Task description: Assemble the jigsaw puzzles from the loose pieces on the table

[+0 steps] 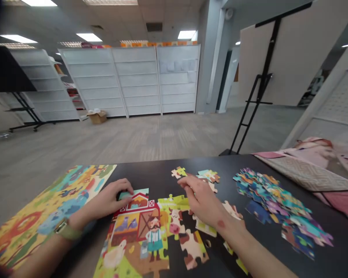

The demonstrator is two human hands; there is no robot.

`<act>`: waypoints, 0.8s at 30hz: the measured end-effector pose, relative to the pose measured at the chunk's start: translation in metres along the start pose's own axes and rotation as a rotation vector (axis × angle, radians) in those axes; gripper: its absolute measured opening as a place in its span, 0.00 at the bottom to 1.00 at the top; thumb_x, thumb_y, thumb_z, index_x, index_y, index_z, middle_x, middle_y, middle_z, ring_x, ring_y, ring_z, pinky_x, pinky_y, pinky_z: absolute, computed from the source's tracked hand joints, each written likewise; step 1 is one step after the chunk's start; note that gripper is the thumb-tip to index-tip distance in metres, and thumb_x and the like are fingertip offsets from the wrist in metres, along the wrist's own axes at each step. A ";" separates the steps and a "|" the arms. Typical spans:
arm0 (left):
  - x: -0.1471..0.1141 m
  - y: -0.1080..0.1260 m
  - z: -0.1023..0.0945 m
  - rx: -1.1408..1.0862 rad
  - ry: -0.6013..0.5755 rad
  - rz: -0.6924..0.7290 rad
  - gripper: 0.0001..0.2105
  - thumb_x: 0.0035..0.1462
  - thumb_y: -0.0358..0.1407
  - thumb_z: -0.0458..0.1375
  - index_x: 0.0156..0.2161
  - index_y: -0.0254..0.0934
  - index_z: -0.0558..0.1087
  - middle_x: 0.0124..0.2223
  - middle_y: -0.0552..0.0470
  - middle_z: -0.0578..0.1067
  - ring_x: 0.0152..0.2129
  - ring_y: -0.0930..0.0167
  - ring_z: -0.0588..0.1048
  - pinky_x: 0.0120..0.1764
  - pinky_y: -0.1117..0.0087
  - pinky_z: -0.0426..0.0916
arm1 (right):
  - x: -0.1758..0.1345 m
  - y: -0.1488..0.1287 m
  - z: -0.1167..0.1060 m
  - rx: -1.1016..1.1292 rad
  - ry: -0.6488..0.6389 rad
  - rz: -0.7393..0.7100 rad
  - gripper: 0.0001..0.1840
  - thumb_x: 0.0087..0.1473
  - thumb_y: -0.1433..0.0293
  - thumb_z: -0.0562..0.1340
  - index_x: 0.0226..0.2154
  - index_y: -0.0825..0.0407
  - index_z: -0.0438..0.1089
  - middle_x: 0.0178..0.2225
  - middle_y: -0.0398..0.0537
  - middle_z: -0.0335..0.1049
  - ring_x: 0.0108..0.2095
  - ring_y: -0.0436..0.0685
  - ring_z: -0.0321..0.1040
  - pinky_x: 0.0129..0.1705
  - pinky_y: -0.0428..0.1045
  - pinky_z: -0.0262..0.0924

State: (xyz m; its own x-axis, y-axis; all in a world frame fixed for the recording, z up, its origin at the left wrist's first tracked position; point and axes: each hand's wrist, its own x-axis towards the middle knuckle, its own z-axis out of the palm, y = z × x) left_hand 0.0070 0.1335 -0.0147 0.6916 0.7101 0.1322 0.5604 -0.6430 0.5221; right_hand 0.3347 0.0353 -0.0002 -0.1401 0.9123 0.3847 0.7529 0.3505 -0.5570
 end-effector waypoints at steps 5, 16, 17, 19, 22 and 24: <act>-0.004 0.004 0.000 0.034 -0.092 0.004 0.23 0.49 0.50 0.68 0.46 0.42 0.72 0.50 0.51 0.70 0.46 0.61 0.70 0.50 0.65 0.64 | 0.003 0.007 -0.023 0.076 0.075 0.100 0.17 0.63 0.72 0.48 0.47 0.50 0.69 0.40 0.49 0.76 0.41 0.56 0.72 0.45 0.52 0.64; -0.004 -0.004 0.005 0.029 -0.136 0.005 0.22 0.52 0.50 0.66 0.48 0.43 0.71 0.51 0.52 0.69 0.46 0.61 0.68 0.49 0.68 0.63 | -0.081 0.016 -0.078 -0.120 -0.062 0.398 0.13 0.58 0.67 0.54 0.40 0.48 0.73 0.41 0.49 0.76 0.43 0.61 0.72 0.46 0.56 0.65; -0.004 -0.005 0.006 0.028 -0.138 0.005 0.22 0.52 0.50 0.66 0.48 0.43 0.71 0.51 0.51 0.69 0.46 0.61 0.68 0.50 0.68 0.63 | -0.097 0.017 -0.075 -0.132 -0.074 0.404 0.16 0.57 0.65 0.57 0.46 0.47 0.73 0.49 0.51 0.74 0.50 0.64 0.70 0.53 0.58 0.63; -0.004 -0.006 0.006 0.026 -0.144 0.006 0.22 0.52 0.49 0.66 0.48 0.43 0.70 0.51 0.51 0.68 0.46 0.61 0.68 0.50 0.68 0.63 | -0.125 0.020 -0.071 -0.146 -0.095 0.412 0.23 0.55 0.59 0.62 0.53 0.45 0.71 0.60 0.53 0.66 0.61 0.68 0.61 0.63 0.62 0.55; -0.004 -0.003 0.005 0.019 -0.131 0.004 0.21 0.50 0.46 0.67 0.47 0.42 0.71 0.50 0.51 0.69 0.46 0.61 0.68 0.49 0.67 0.63 | -0.150 0.029 -0.073 -0.169 -0.066 0.454 0.22 0.57 0.55 0.61 0.51 0.45 0.73 0.61 0.54 0.66 0.61 0.67 0.61 0.63 0.61 0.54; -0.005 0.001 0.005 0.014 -0.123 -0.012 0.20 0.49 0.44 0.67 0.47 0.42 0.71 0.50 0.51 0.69 0.46 0.60 0.68 0.50 0.67 0.62 | -0.154 0.036 -0.079 -0.194 0.005 0.493 0.22 0.56 0.53 0.61 0.49 0.45 0.74 0.59 0.55 0.68 0.59 0.67 0.64 0.62 0.61 0.57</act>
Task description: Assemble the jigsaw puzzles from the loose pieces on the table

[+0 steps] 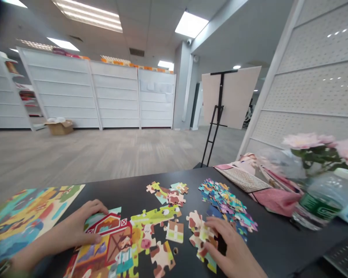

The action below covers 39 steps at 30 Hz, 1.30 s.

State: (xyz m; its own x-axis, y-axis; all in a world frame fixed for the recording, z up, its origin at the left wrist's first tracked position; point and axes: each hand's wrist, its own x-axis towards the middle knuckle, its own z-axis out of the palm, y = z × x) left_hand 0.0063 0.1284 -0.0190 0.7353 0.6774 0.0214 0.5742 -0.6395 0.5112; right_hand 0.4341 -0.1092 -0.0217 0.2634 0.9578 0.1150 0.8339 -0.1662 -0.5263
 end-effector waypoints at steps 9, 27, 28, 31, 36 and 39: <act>-0.002 0.014 -0.003 -0.015 0.010 -0.050 0.20 0.45 0.40 0.67 0.45 0.43 0.71 0.49 0.52 0.70 0.46 0.60 0.68 0.49 0.66 0.62 | 0.058 -0.011 -0.004 0.023 0.085 -0.101 0.19 0.61 0.56 0.54 0.41 0.48 0.76 0.52 0.54 0.74 0.55 0.66 0.68 0.59 0.60 0.59; 0.000 0.010 -0.004 -0.038 -0.022 -0.107 0.25 0.43 0.46 0.71 0.46 0.44 0.72 0.51 0.52 0.69 0.48 0.58 0.67 0.52 0.64 0.61 | 0.157 -0.023 0.009 -0.039 -0.100 -0.149 0.08 0.50 0.71 0.59 0.35 0.50 0.71 0.27 0.40 0.70 0.28 0.53 0.68 0.30 0.46 0.60; 0.001 0.011 -0.005 -0.037 -0.030 -0.108 0.24 0.44 0.46 0.71 0.46 0.44 0.72 0.51 0.52 0.69 0.48 0.58 0.67 0.53 0.64 0.60 | 0.158 -0.019 0.007 -0.046 -0.079 -0.138 0.09 0.50 0.71 0.59 0.36 0.50 0.71 0.29 0.42 0.71 0.31 0.55 0.70 0.34 0.48 0.62; 0.002 0.011 -0.005 -0.037 -0.045 -0.109 0.25 0.45 0.47 0.71 0.47 0.44 0.72 0.51 0.52 0.69 0.48 0.58 0.67 0.53 0.63 0.60 | 0.160 -0.017 0.009 -0.074 -0.006 -0.177 0.16 0.49 0.74 0.57 0.41 0.50 0.74 0.40 0.50 0.73 0.44 0.61 0.70 0.49 0.54 0.62; 0.001 0.008 -0.003 -0.033 -0.019 -0.104 0.24 0.45 0.47 0.70 0.47 0.44 0.72 0.51 0.52 0.69 0.49 0.57 0.67 0.54 0.63 0.59 | 0.150 -0.044 0.032 -0.103 -0.062 -0.362 0.23 0.55 0.72 0.56 0.52 0.50 0.73 0.54 0.56 0.70 0.55 0.65 0.63 0.57 0.60 0.58; 0.001 0.007 -0.002 -0.034 -0.024 -0.098 0.24 0.45 0.46 0.70 0.47 0.44 0.72 0.51 0.52 0.69 0.48 0.58 0.67 0.54 0.63 0.59 | 0.140 -0.066 0.046 -0.164 -0.142 -0.390 0.26 0.57 0.69 0.57 0.58 0.41 0.68 0.65 0.52 0.60 0.64 0.72 0.50 0.62 0.71 0.48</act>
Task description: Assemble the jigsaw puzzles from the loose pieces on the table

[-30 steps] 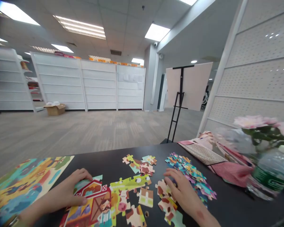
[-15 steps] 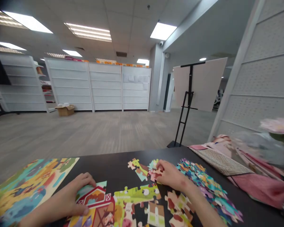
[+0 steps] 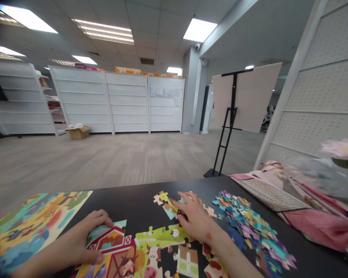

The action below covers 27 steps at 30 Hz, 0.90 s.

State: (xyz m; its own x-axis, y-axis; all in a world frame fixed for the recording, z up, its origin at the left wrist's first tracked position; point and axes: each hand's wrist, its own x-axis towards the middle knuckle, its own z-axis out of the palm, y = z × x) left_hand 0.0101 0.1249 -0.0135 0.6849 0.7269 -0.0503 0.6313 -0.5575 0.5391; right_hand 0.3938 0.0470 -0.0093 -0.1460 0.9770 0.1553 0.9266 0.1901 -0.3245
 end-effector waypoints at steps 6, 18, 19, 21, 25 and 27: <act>0.000 0.004 -0.001 -0.007 0.011 -0.024 0.25 0.42 0.41 0.72 0.47 0.44 0.72 0.51 0.52 0.69 0.48 0.58 0.67 0.52 0.65 0.60 | 0.001 -0.026 0.004 0.108 -0.038 -0.084 0.25 0.56 0.74 0.55 0.55 0.43 0.69 0.58 0.50 0.68 0.60 0.65 0.58 0.60 0.63 0.53; -0.001 0.005 -0.002 -0.027 0.049 -0.004 0.26 0.38 0.39 0.73 0.46 0.44 0.73 0.49 0.54 0.69 0.47 0.60 0.67 0.52 0.65 0.60 | 0.008 -0.009 0.022 0.151 0.134 -0.022 0.15 0.57 0.72 0.54 0.45 0.49 0.70 0.38 0.49 0.72 0.43 0.61 0.68 0.49 0.58 0.61; -0.001 0.005 -0.002 -0.026 0.051 -0.001 0.26 0.39 0.40 0.73 0.46 0.44 0.73 0.49 0.54 0.69 0.47 0.60 0.67 0.52 0.65 0.60 | 0.008 -0.009 0.022 0.151 0.146 -0.033 0.16 0.56 0.73 0.55 0.46 0.49 0.70 0.41 0.51 0.72 0.46 0.62 0.67 0.52 0.59 0.59; -0.001 0.005 -0.002 -0.025 0.051 -0.002 0.26 0.39 0.41 0.74 0.46 0.44 0.73 0.49 0.54 0.69 0.47 0.60 0.66 0.52 0.65 0.61 | 0.007 -0.011 0.020 0.172 0.135 -0.067 0.19 0.54 0.74 0.57 0.49 0.49 0.69 0.48 0.52 0.71 0.52 0.63 0.64 0.57 0.59 0.56; -0.002 0.007 -0.003 -0.027 0.046 -0.016 0.25 0.39 0.40 0.73 0.46 0.44 0.73 0.49 0.54 0.69 0.47 0.60 0.67 0.52 0.65 0.60 | 0.005 -0.019 0.017 0.207 0.065 -0.041 0.21 0.52 0.70 0.62 0.50 0.49 0.69 0.50 0.52 0.71 0.54 0.64 0.63 0.57 0.59 0.55; -0.002 0.009 -0.004 -0.025 0.044 -0.023 0.25 0.39 0.39 0.72 0.45 0.44 0.73 0.49 0.54 0.69 0.47 0.60 0.67 0.51 0.66 0.61 | 0.006 -0.021 0.018 0.216 0.060 -0.016 0.18 0.53 0.69 0.62 0.48 0.49 0.70 0.48 0.52 0.72 0.52 0.64 0.64 0.56 0.58 0.56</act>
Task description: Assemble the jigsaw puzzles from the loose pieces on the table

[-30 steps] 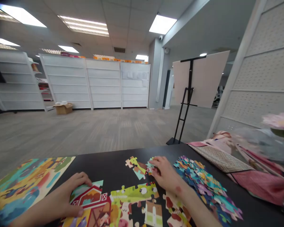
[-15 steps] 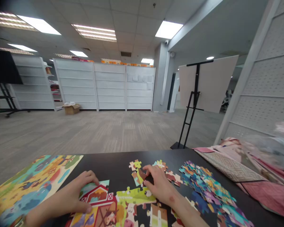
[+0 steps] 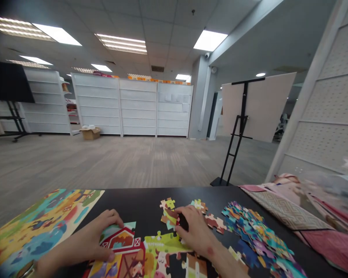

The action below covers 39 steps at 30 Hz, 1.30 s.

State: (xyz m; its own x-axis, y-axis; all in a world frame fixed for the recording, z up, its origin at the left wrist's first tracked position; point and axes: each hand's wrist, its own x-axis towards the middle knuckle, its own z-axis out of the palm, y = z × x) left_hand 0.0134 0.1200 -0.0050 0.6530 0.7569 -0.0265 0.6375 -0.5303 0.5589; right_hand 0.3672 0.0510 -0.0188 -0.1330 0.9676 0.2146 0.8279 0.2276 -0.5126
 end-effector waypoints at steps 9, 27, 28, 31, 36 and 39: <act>-0.001 0.003 -0.001 -0.007 -0.004 -0.025 0.26 0.38 0.37 0.73 0.45 0.44 0.73 0.49 0.54 0.69 0.48 0.60 0.67 0.52 0.65 0.60 | 0.003 0.005 0.005 -0.008 0.035 0.021 0.10 0.55 0.72 0.58 0.40 0.50 0.71 0.41 0.50 0.73 0.45 0.61 0.68 0.50 0.56 0.60; 0.002 -0.007 0.001 -0.020 0.023 0.037 0.27 0.40 0.48 0.73 0.46 0.44 0.74 0.49 0.52 0.70 0.48 0.58 0.68 0.56 0.59 0.57 | 0.045 -0.009 -0.007 -0.129 -0.260 -0.012 0.20 0.41 0.74 0.63 0.41 0.49 0.71 0.39 0.46 0.69 0.38 0.56 0.66 0.40 0.48 0.57; 0.002 -0.008 0.001 -0.018 0.028 0.038 0.27 0.40 0.49 0.72 0.46 0.44 0.74 0.49 0.51 0.70 0.48 0.57 0.68 0.57 0.58 0.56 | 0.046 -0.006 -0.007 -0.136 -0.270 0.021 0.20 0.39 0.74 0.63 0.39 0.49 0.71 0.38 0.45 0.69 0.36 0.55 0.66 0.37 0.47 0.55; 0.002 -0.010 0.003 -0.016 0.043 0.060 0.27 0.40 0.50 0.72 0.45 0.43 0.74 0.49 0.52 0.70 0.47 0.58 0.68 0.59 0.57 0.54 | 0.051 0.002 -0.005 -0.148 -0.267 0.104 0.19 0.35 0.72 0.65 0.36 0.50 0.71 0.36 0.43 0.68 0.31 0.52 0.64 0.31 0.46 0.52; 0.002 -0.013 0.004 -0.025 0.052 0.074 0.29 0.38 0.51 0.72 0.46 0.43 0.75 0.49 0.51 0.70 0.48 0.57 0.68 0.54 0.60 0.60 | 0.060 0.010 -0.004 -0.138 -0.241 0.247 0.20 0.27 0.72 0.70 0.30 0.50 0.69 0.30 0.39 0.67 0.29 0.52 0.62 0.27 0.45 0.49; 0.001 -0.014 0.004 -0.027 0.057 0.062 0.29 0.37 0.52 0.73 0.46 0.44 0.75 0.49 0.51 0.70 0.49 0.56 0.68 0.55 0.59 0.60 | 0.063 0.008 -0.004 -0.105 -0.240 0.308 0.20 0.23 0.72 0.72 0.25 0.50 0.67 0.25 0.35 0.65 0.25 0.50 0.61 0.25 0.44 0.47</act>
State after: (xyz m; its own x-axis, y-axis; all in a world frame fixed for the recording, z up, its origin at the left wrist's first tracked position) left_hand 0.0068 0.1266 -0.0160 0.6661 0.7438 0.0559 0.5847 -0.5672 0.5800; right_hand 0.3674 0.1138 -0.0064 0.0168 0.9897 -0.1421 0.8983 -0.0773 -0.4325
